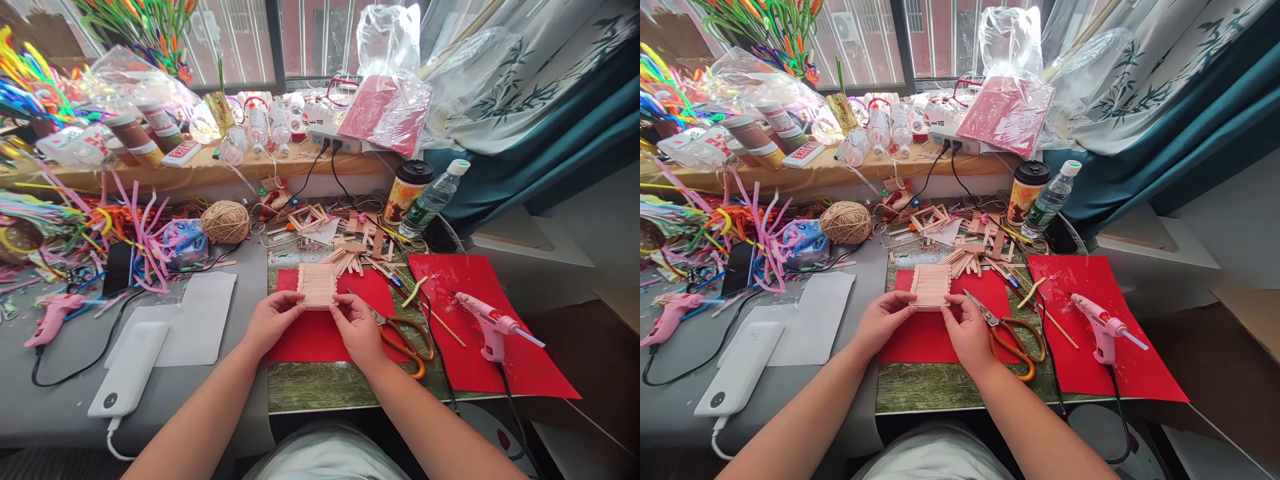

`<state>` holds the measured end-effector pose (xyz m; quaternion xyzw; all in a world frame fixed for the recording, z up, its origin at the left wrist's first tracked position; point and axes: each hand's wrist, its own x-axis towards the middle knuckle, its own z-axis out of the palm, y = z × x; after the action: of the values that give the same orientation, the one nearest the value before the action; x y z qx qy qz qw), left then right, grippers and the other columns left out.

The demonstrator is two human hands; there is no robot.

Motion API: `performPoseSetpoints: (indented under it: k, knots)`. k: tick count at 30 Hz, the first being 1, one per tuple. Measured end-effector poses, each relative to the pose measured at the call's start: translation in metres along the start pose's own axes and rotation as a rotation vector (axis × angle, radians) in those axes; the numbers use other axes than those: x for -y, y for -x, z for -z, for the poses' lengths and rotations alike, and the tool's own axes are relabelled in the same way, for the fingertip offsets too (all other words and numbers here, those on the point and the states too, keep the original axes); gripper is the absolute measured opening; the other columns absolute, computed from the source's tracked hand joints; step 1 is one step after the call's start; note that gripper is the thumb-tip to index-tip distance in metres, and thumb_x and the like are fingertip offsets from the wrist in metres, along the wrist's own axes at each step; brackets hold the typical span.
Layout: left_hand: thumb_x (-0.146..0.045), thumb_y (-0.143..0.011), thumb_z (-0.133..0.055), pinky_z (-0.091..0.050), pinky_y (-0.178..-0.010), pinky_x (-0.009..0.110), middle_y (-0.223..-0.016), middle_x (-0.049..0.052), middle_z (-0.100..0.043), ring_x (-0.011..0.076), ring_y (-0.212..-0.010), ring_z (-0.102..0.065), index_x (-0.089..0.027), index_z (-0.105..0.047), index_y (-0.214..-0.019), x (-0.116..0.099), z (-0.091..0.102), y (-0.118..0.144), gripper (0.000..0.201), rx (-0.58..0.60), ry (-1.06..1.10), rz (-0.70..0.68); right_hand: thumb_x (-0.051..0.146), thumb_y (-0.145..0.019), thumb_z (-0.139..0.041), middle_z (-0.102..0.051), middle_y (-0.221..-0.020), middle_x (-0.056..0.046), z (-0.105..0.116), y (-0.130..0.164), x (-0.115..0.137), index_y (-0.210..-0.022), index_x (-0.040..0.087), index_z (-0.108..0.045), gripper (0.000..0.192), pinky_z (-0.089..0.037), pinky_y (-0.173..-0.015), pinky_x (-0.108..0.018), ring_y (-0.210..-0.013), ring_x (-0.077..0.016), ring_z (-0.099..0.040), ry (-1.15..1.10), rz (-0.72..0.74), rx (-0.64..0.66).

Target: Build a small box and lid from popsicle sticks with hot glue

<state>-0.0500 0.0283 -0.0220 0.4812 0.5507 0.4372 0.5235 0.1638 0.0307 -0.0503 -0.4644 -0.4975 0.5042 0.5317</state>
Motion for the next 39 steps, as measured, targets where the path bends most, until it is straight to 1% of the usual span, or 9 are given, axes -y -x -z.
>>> performPoseSetpoints:
  k: [8, 11, 16, 25, 29, 32, 34, 37, 39]
  knots:
    - [-0.040, -0.086, -0.078, -0.054, -0.100, 0.040, -0.112, 0.009, -0.075, 0.0245, -0.109, -0.070, -0.023, -0.063, -0.130, -0.008, -0.001, 0.001, 0.050, 0.078, 0.110, -0.064, 0.030, -0.096, -0.067, -0.072, -0.119, -0.008, 0.000, 0.004, 0.012, -0.125, 0.028, -0.063, 0.029, -0.058, -0.101, -0.042, -0.112, -0.0237, -0.070, 0.045, 0.101, 0.034]
    - [-0.038, -0.087, -0.078, -0.053, -0.101, 0.040, -0.115, 0.009, -0.075, 0.0243, -0.111, -0.069, -0.024, -0.053, -0.144, -0.009, -0.001, 0.000, 0.064, 0.118, 0.108, -0.053, 0.021, -0.096, -0.066, -0.069, -0.130, -0.008, 0.004, 0.007, 0.023, -0.135, 0.031, -0.059, 0.041, -0.052, -0.111, -0.046, -0.122, -0.0244, -0.066, 0.209, 0.325, 0.045]
    - [-0.040, -0.085, -0.078, -0.055, -0.096, 0.039, -0.118, 0.010, -0.074, 0.0244, -0.106, -0.069, -0.021, -0.067, -0.125, -0.003, -0.001, 0.001, 0.046, 0.127, -0.038, -0.064, 0.006, -0.095, -0.062, -0.077, -0.119, -0.003, 0.011, 0.008, 0.039, -0.138, 0.034, -0.057, 0.052, -0.034, -0.125, -0.058, -0.129, -0.0240, -0.064, 0.386, 0.666, 0.039]
    - [-0.036, -0.088, -0.073, -0.048, -0.072, 0.033, -0.080, 0.003, -0.068, 0.0199, -0.077, -0.059, -0.023, -0.072, -0.086, -0.014, -0.012, 0.009, 0.013, 0.323, -0.681, -0.368, 0.009, -0.096, -0.055, -0.075, -0.123, 0.000, 0.016, 0.012, 0.048, -0.137, 0.040, -0.059, 0.051, -0.041, -0.120, -0.059, -0.128, -0.0257, -0.063, 0.344, 0.620, 0.198]
    - [-0.038, -0.089, -0.073, -0.048, -0.074, 0.033, -0.088, 0.004, -0.067, 0.0198, -0.081, -0.059, -0.023, -0.064, -0.092, -0.013, -0.010, 0.011, 0.018, 0.183, -0.619, -0.383, 0.014, -0.094, -0.060, -0.064, -0.140, -0.004, 0.015, 0.017, 0.049, -0.137, 0.038, -0.058, 0.050, -0.035, -0.123, -0.062, -0.138, -0.0296, -0.055, 0.251, 0.508, 0.071]
    - [-0.039, -0.086, -0.077, -0.051, -0.089, 0.037, -0.117, 0.009, -0.066, 0.0236, -0.105, -0.063, -0.024, -0.060, -0.115, -0.012, -0.009, 0.011, 0.036, 0.043, -0.519, -0.403, 0.021, -0.090, -0.067, -0.046, -0.158, -0.008, 0.011, 0.020, 0.047, -0.152, 0.033, -0.043, 0.068, -0.034, -0.125, -0.058, -0.147, -0.0313, -0.045, 0.173, 0.313, 0.024]
    - [-0.039, -0.080, -0.083, -0.050, -0.102, 0.043, -0.144, 0.014, -0.054, 0.0295, -0.128, -0.057, -0.027, -0.050, -0.139, -0.013, -0.012, 0.010, 0.068, 0.008, -0.448, -0.409, 0.024, -0.085, -0.073, -0.041, -0.162, -0.010, 0.008, 0.020, 0.044, -0.159, 0.030, -0.033, 0.084, -0.034, -0.126, -0.054, -0.149, -0.0312, -0.042, 0.132, 0.200, 0.056]
    - [-0.040, -0.070, -0.090, -0.045, -0.113, 0.051, -0.167, 0.018, -0.029, 0.0378, -0.148, -0.042, -0.033, -0.013, -0.164, -0.019, -0.020, 0.004, 0.122, 0.089, -0.401, -0.351, 0.024, -0.083, -0.074, -0.041, -0.163, -0.010, 0.003, 0.019, 0.038, -0.160, 0.029, -0.030, 0.089, -0.035, -0.126, -0.052, -0.150, -0.0307, -0.041, 0.104, 0.147, 0.113]
    - [-0.039, -0.067, -0.092, -0.046, -0.114, 0.051, -0.169, 0.019, -0.025, 0.0389, -0.147, -0.045, -0.035, 0.003, -0.166, -0.023, -0.025, -0.002, 0.137, 0.188, -0.405, -0.280, 0.023, -0.085, -0.069, -0.042, -0.162, -0.010, 0.002, 0.018, 0.036, -0.160, 0.028, -0.031, 0.084, -0.036, -0.125, -0.052, -0.149, -0.0300, -0.043, 0.076, 0.166, 0.141]
